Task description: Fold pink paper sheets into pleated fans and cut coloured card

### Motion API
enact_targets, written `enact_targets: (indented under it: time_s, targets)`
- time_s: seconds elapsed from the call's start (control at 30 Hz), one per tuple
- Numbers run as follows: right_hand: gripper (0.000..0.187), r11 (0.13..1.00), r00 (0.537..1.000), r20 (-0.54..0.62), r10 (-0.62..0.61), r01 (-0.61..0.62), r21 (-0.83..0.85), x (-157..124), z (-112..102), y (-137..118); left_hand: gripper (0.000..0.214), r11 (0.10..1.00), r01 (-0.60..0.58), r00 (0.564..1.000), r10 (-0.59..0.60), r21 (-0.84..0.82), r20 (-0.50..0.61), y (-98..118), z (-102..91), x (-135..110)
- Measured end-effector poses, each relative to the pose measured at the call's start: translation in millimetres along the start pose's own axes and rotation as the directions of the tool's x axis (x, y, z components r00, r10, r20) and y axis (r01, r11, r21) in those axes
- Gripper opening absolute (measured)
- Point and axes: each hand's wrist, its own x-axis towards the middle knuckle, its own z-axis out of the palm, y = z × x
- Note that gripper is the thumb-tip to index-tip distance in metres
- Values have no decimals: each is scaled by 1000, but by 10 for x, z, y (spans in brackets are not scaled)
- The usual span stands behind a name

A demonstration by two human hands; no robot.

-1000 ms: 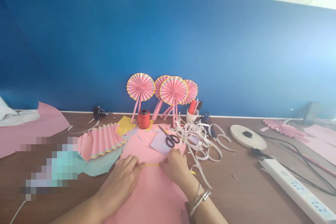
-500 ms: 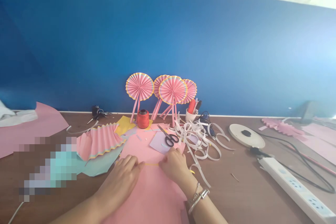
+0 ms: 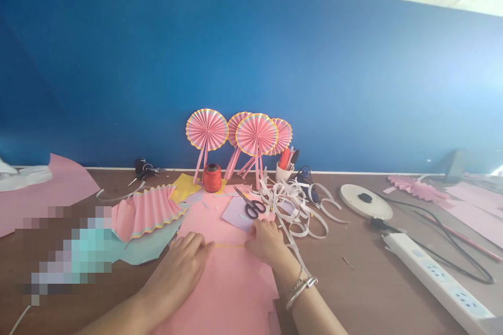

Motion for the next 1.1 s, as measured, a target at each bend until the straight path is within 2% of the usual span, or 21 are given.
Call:
enact_targets:
  time_s: [0.13,0.23,0.3,0.37,0.47,0.5,0.57,0.63,0.7,0.77,0.83,0.93,1.03,1.1]
  targets:
    - [22,996,999,37,-33,30,79,6,-50,45,29,1000,1,1000,-2,-19,-19,-17,56,-10]
    - [21,989,999,4,-32,31,145,13,-60,57,27,996,18,999,-21,-82,-47,-42,132,-24]
    - [21,987,997,-76,-24,36,155,39,-51,64,27,991,26,998,-33,-128,-57,-53,166,-32]
    - [23,988,977,-205,-59,86,126,85,-26,79,27,986,32,997,-43,-164,-63,-58,176,-37]
    - [32,971,907,-360,-220,240,9,166,35,113,29,985,35,996,-49,-167,-75,-57,175,-37]
    - [34,961,891,-368,-267,275,-32,187,56,123,33,988,35,995,-48,-150,-86,-58,177,-34]
    - [36,955,900,-320,-296,283,-89,211,89,135,43,994,33,993,-45,-109,-112,-62,189,-27]
    - [33,966,930,-265,-253,230,-116,213,102,134,50,997,23,992,-32,-78,-126,-66,203,-21]
    - [32,974,936,-277,-215,185,-131,197,98,119,51,998,10,993,-19,-68,-121,-66,204,-20]
    - [40,966,910,-331,-248,207,-156,174,81,85,48,997,10,994,-19,-81,-112,-59,184,-25]
    - [43,931,864,-354,-358,303,-201,149,65,29,41,994,22,994,-33,-110,-100,-47,149,-31]
    - [22,868,814,-314,-489,420,-264,128,64,-77,31,986,21,996,-35,-163,-83,-32,97,-29]
    - [13,852,817,-284,-502,409,-328,147,98,-142,28,975,-61,993,38,-215,-109,-20,90,-10]
    - [14,872,828,-316,-462,359,-334,180,128,-132,28,958,-183,975,148,-223,-164,-7,117,5]
